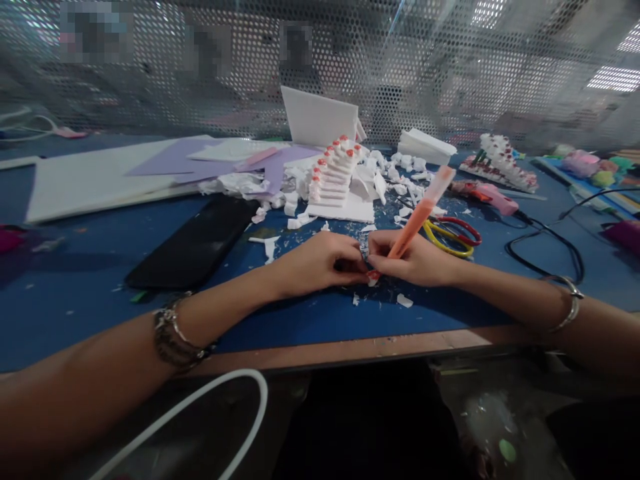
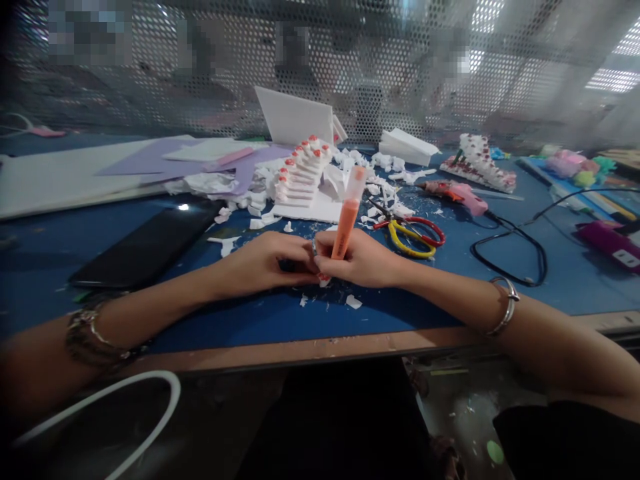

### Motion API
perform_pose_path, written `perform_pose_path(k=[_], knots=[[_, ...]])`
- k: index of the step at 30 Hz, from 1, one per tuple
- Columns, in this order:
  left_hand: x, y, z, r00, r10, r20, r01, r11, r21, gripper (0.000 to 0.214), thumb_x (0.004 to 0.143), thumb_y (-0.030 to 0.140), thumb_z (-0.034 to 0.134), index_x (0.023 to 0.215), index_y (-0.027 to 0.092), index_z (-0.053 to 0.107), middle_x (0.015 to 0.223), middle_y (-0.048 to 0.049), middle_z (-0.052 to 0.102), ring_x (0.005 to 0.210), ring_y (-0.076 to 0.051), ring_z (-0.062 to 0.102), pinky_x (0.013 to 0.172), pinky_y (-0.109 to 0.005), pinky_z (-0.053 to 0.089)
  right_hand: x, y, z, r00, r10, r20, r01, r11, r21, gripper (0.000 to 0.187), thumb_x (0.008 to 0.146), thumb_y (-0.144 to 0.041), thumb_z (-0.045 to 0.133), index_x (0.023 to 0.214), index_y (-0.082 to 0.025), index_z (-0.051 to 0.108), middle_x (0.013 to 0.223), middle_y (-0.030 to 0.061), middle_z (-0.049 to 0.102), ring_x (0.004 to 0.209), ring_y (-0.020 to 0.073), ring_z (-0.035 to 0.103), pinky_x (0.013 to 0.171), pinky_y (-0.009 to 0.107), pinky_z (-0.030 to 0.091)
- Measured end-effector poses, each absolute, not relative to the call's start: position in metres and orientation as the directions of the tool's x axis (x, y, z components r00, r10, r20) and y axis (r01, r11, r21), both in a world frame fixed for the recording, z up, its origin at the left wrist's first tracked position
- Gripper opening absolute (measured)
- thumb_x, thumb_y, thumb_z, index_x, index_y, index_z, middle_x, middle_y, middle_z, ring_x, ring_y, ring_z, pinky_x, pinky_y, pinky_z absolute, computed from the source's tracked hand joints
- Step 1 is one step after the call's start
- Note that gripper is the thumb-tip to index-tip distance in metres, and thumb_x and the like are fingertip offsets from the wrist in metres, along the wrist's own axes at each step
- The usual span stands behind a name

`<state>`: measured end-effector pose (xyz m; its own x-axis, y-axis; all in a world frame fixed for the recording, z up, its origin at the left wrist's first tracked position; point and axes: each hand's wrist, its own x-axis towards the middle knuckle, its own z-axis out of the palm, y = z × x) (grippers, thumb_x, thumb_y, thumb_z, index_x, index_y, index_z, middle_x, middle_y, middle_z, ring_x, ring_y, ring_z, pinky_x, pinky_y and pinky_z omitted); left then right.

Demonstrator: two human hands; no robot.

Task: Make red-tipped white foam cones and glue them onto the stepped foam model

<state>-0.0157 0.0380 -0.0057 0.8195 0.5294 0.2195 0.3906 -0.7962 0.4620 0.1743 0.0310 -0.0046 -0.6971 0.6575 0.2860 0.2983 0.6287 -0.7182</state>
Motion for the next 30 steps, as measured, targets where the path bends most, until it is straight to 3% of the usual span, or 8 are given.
perform_pose_path(k=[14,22,30], knots=[[-0.0169,0.0399,-0.006,0.827,0.52,0.215,0.379,-0.797,0.47,0.016,0.08,0.026,0.058,0.078,0.014,0.068,0.079,-0.0032,0.066,0.07,-0.011,0.061,0.066,-0.018,0.043,0.1749,0.0298,-0.0053,-0.762,0.578,0.293,0.206,0.645,-0.736,0.017,0.083,-0.02,0.048,0.068,-0.015,0.041,0.061,-0.005,0.042,0.057,0.004,0.037,0.052,0.018,0.03],[-0.0182,0.0385,-0.0073,0.853,0.459,0.248,0.385,-0.875,0.294,0.015,0.082,0.019,0.054,0.079,0.012,0.067,0.082,-0.0061,0.065,0.074,-0.012,0.062,0.069,-0.018,0.044,0.1762,0.0291,-0.005,-0.781,0.548,0.3,0.233,0.7,-0.675,0.015,0.083,-0.019,0.048,0.069,-0.015,0.042,0.06,-0.0053,0.04,0.055,0.0039,0.036,0.051,0.017,0.031],[-0.019,0.0382,-0.0072,0.861,0.453,0.232,0.368,-0.869,0.331,0.016,0.083,0.02,0.051,0.084,0.014,0.066,0.087,-0.0061,0.065,0.079,-0.013,0.062,0.073,-0.019,0.045,0.1754,0.0283,-0.0038,-0.812,0.512,0.28,0.253,0.741,-0.622,0.015,0.08,-0.016,0.048,0.067,-0.016,0.04,0.059,-0.0053,0.039,0.054,0.0037,0.035,0.05,0.017,0.031]])
